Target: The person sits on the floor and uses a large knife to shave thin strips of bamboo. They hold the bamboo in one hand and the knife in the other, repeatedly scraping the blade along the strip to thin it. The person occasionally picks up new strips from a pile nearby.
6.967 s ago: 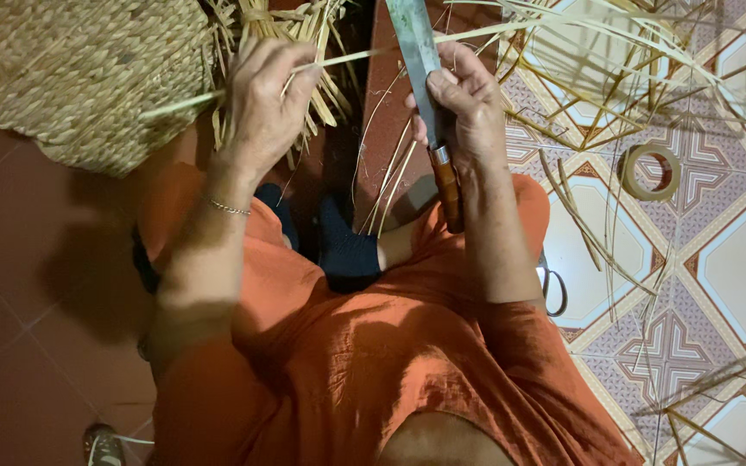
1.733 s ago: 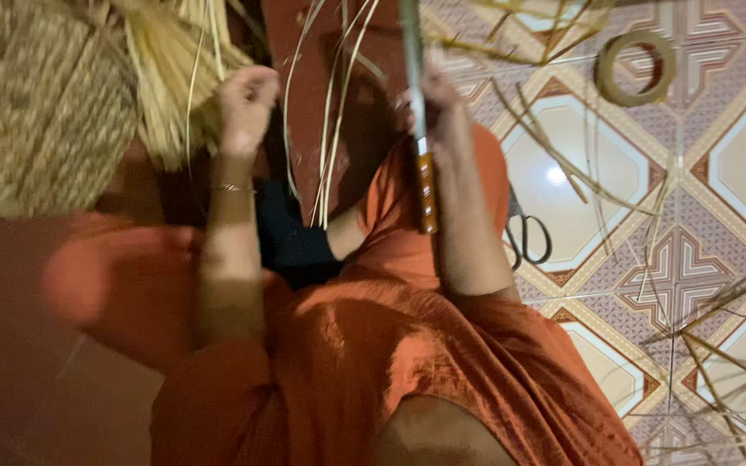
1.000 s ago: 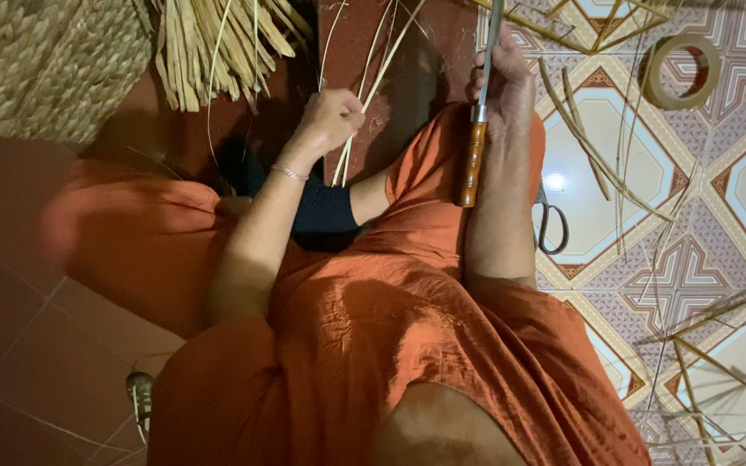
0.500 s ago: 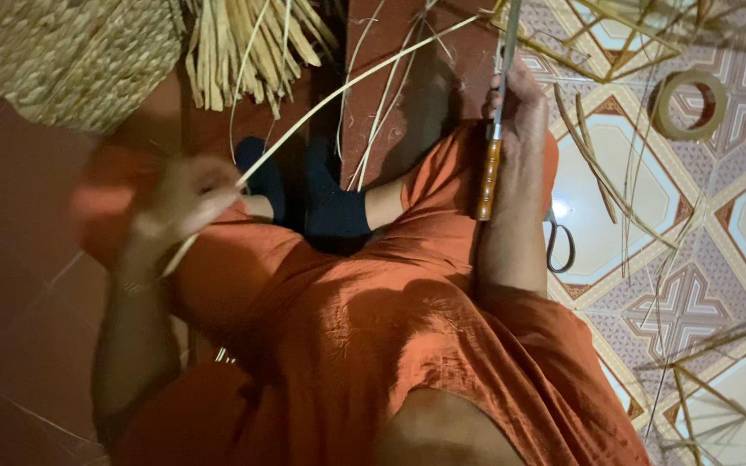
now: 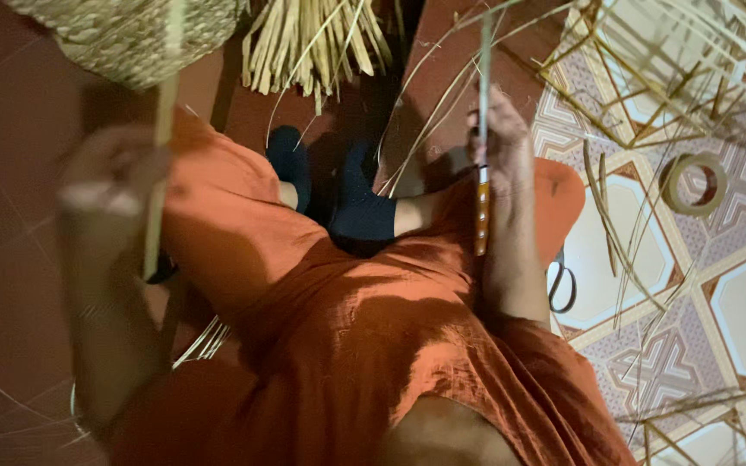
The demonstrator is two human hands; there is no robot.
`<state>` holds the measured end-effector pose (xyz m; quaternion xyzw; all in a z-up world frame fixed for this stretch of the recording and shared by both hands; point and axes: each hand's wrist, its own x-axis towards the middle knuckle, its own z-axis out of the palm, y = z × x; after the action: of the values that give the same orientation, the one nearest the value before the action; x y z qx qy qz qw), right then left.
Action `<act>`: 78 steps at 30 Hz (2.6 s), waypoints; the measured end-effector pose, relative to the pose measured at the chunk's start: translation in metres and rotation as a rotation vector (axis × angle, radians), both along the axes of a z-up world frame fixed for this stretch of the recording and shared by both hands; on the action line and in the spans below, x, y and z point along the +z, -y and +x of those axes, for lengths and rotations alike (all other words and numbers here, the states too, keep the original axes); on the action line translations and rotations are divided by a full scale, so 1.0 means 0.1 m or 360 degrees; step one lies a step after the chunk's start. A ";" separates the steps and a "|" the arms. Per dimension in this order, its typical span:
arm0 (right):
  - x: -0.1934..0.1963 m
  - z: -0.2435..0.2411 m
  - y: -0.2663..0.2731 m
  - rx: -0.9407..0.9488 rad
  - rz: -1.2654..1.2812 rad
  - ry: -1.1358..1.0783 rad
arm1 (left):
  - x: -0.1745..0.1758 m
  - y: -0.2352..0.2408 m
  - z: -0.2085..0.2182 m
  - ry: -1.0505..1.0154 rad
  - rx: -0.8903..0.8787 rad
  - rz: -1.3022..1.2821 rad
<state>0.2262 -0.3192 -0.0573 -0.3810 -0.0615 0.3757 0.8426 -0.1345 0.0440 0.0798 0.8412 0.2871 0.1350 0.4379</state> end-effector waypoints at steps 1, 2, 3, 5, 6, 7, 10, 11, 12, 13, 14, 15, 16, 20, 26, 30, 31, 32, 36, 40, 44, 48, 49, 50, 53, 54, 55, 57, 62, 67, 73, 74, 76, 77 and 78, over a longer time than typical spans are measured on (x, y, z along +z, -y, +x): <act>0.15 -0.08 -0.11 0.0062 -0.0001 0.0029 | -0.08 0.02 0.24 0.0059 -0.0043 -0.0124; 0.30 -0.17 -0.22 0.0115 0.0000 0.0055 | -0.14 0.08 0.45 0.0116 -0.0095 -0.0246; 0.46 -0.24 -0.33 0.0169 0.0000 0.0081 | -0.22 0.21 0.66 0.0259 -0.0042 -0.0489; 0.79 -0.36 -0.53 0.0287 0.0086 0.0121 | -0.26 0.24 1.35 0.0504 -0.0400 -0.0212; 0.95 -0.39 -0.61 0.0337 0.0126 0.0146 | -0.23 0.30 1.47 0.0599 -0.0477 -0.0269; 1.09 -0.42 -0.68 0.0377 0.0126 0.0252 | -0.21 0.37 1.62 0.0694 -0.0554 -0.0326; 1.37 -0.45 -0.82 0.0457 0.0084 0.0503 | -0.21 0.55 2.04 0.0753 -0.0630 -0.0640; 1.41 -0.43 -0.87 0.0463 0.0052 0.0552 | -0.22 0.58 2.09 0.0776 -0.0692 -0.0605; 1.43 -0.44 -0.89 0.0479 0.0019 0.0587 | -0.26 0.61 2.08 0.0790 -0.0742 -0.0576; 1.42 -0.46 -0.90 0.0471 -0.0013 0.0560 | -0.30 0.63 2.08 0.0804 -0.0791 -0.0546; 1.40 -0.47 -0.92 0.0467 -0.0033 0.0535 | -0.33 0.62 2.09 0.0751 -0.0753 -0.0486; 1.38 -0.48 -0.95 0.0464 -0.0053 0.0511 | -0.36 0.62 2.10 0.0697 -0.0714 -0.0427; 1.35 -0.49 -0.97 0.0460 -0.0058 0.0521 | -0.39 0.62 2.10 0.0645 -0.0677 -0.0371; 1.27 -0.44 -0.97 0.0316 -0.0111 0.0580 | -0.39 0.60 2.02 0.0718 -0.0876 -0.0523; 1.42 -0.24 -0.80 0.0086 -0.0111 0.0753 | -0.28 0.51 1.93 0.0636 -0.0842 -0.0363; 1.43 -0.45 -0.89 0.0118 -0.0300 0.0727 | -0.34 0.57 1.95 0.0663 -0.0862 -0.0439; 1.40 -0.53 -0.94 0.0234 -0.0318 0.0699 | -0.35 0.59 1.96 0.0653 -0.0863 -0.0461; 1.37 -0.63 -0.98 0.0344 -0.0338 0.0668 | -0.36 0.60 1.97 0.0664 -0.0878 -0.0457; 1.29 -0.71 -1.01 0.0439 -0.0232 0.0712 | -0.35 0.63 1.94 0.0602 -0.0906 -0.0433; 1.28 -0.64 -0.89 0.0323 -0.0162 0.0590 | -0.26 0.57 1.87 0.0349 -0.0820 -0.0687; 1.28 -0.55 -0.83 0.0233 -0.0077 0.0597 | -0.19 0.55 1.82 0.0520 -0.0949 -0.0898; 1.28 -0.43 -0.79 0.0146 -0.0120 0.0625 | -0.14 0.52 1.75 0.0476 -0.0908 -0.0950; 1.28 -0.40 -0.77 0.0129 -0.0107 0.0632 | -0.12 0.50 1.74 0.0479 -0.0904 -0.0902; 1.28 -0.37 -0.73 0.0108 -0.0094 0.0638 | -0.11 0.49 1.73 0.0474 -0.0917 -0.0920; 1.27 -0.33 -0.68 0.0093 -0.0079 0.0670 | -0.07 0.45 1.70 0.0437 -0.0942 -0.0982; 1.27 -0.32 -0.67 0.0097 -0.0078 0.0684 | -0.06 0.42 1.69 0.0412 -0.0940 -0.1006; 1.28 -0.29 -0.65 0.0058 -0.0051 0.0684 | -0.04 0.41 1.68 0.0386 -0.0939 -0.1030; 1.29 -0.23 -0.61 -0.0013 0.0007 0.0687 | -0.03 0.37 1.67 0.0325 -0.0890 -0.0930; 1.25 -0.14 -0.57 -0.0054 -0.0130 0.0705 | -0.04 0.28 1.68 0.0310 -0.0946 -0.0870; 1.28 0.04 -0.45 -0.0325 -0.0096 0.0728 | -0.10 0.14 1.59 0.0301 -0.0851 -0.0890; 1.27 -0.04 -0.48 -0.0390 -0.0194 0.0679 | -0.33 0.13 1.78 0.0378 -0.0803 0.0387; 1.26 -0.08 -0.53 -0.0385 -0.0175 0.0647 | -0.37 0.15 1.84 0.0397 -0.0756 0.0664; 1.27 -0.14 -0.62 -0.0380 -0.0165 0.0628 | -0.42 0.24 2.03 0.0436 -0.0652 0.1219; 1.28 -0.16 -0.67 -0.0379 -0.0175 0.0641 | -0.43 0.29 2.05 0.0519 -0.0673 0.1099; 1.28 -0.19 -0.71 -0.0381 -0.0186 0.0654 | -0.45 0.38 2.09 0.0602 -0.0694 0.0976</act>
<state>0.2073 -0.2483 0.0710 -0.5022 -0.1641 0.1908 0.8274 0.0747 0.0055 0.0344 0.9340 -0.0367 0.2704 0.2305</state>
